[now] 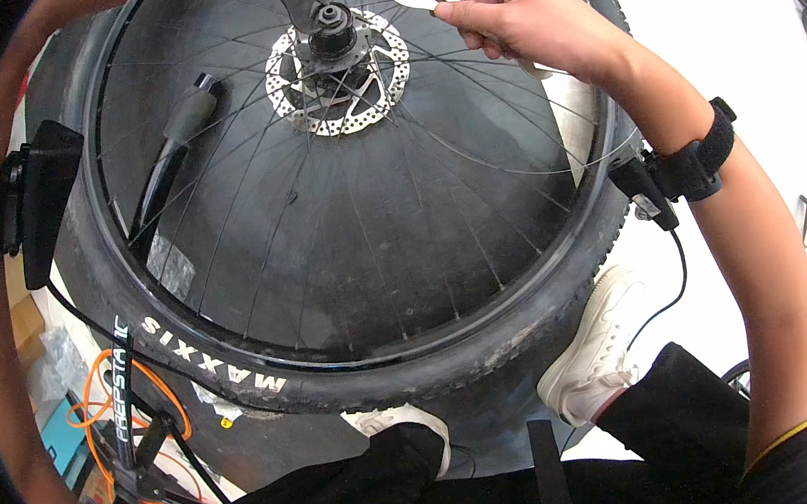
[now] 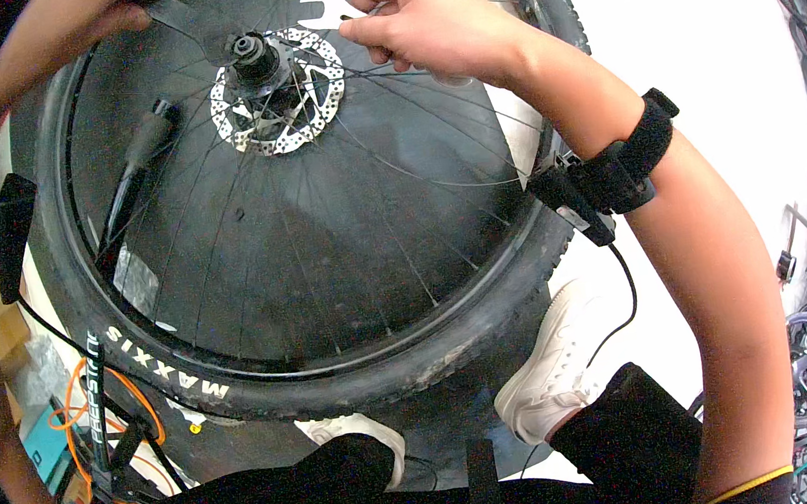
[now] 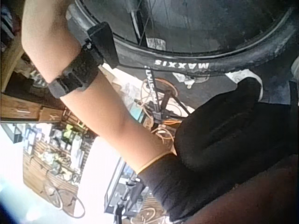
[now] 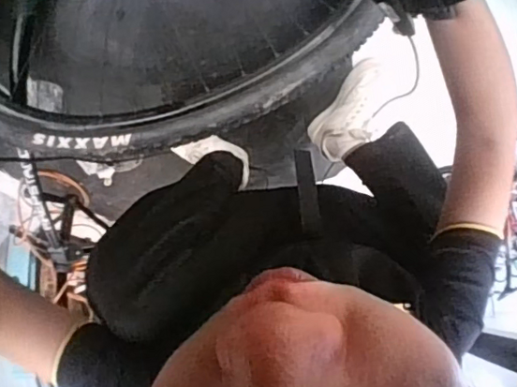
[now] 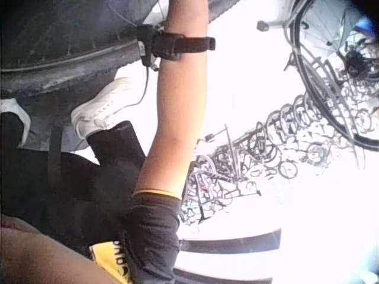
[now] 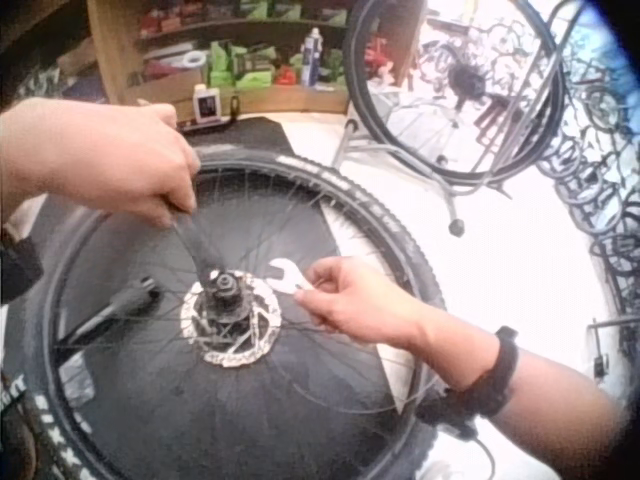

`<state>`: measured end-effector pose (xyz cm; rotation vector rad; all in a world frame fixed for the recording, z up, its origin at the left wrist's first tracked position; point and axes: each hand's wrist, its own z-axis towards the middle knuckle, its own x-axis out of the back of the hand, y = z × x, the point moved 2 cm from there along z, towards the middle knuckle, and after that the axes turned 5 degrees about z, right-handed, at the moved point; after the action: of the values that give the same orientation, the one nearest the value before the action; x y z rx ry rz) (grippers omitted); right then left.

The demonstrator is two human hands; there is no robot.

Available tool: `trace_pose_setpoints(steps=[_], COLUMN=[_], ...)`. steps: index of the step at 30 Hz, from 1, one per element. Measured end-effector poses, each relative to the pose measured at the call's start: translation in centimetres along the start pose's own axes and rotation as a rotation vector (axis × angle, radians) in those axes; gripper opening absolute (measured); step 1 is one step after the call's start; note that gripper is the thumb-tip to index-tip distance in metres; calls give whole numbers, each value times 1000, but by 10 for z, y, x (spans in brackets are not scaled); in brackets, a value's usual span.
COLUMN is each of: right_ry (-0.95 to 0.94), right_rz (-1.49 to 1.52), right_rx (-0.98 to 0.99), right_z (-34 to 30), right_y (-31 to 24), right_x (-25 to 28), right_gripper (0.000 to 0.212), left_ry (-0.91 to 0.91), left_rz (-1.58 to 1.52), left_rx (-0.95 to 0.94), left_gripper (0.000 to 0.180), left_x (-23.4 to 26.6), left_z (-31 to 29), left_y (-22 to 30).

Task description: The person uses two wrenches to loosen or tighten a nut on a bicycle wheel hub, then stands up and searches through a drawer of wrenches and tools to find a specific one.

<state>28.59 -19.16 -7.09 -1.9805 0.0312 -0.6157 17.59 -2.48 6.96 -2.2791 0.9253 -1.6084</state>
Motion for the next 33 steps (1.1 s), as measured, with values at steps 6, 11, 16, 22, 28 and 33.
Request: trace_pose_setpoints(steps=[6, 11, 16, 22, 28, 33], right_ry=[13, 21, 142, 41, 122, 19], right_rz=[12, 166, 83, 615, 429, -3], right_rx=[53, -111, 70, 235, 486, 772], right_z=[1, 7, 1, 7, -21, -18], right_y=[-4, -15, -29, -65, -102, -144], right_x=[2, 1, 5, 20, 49, 43], right_gripper=[29, 21, 23, 16, 24, 35], left_ry=[-81, -42, 21, 85, 156, 98], left_rz=[284, 500, 377, 285, 228, 269], left_rx=[-150, -88, -90, -91, -49, -84], left_gripper=[11, 7, 7, 6, 7, 7], left_x=[25, 29, 34, 35, 44, 37], left_z=[11, 5, 1, 0, -7, -13], left_y=[10, 21, 25, 29, 27, 31])
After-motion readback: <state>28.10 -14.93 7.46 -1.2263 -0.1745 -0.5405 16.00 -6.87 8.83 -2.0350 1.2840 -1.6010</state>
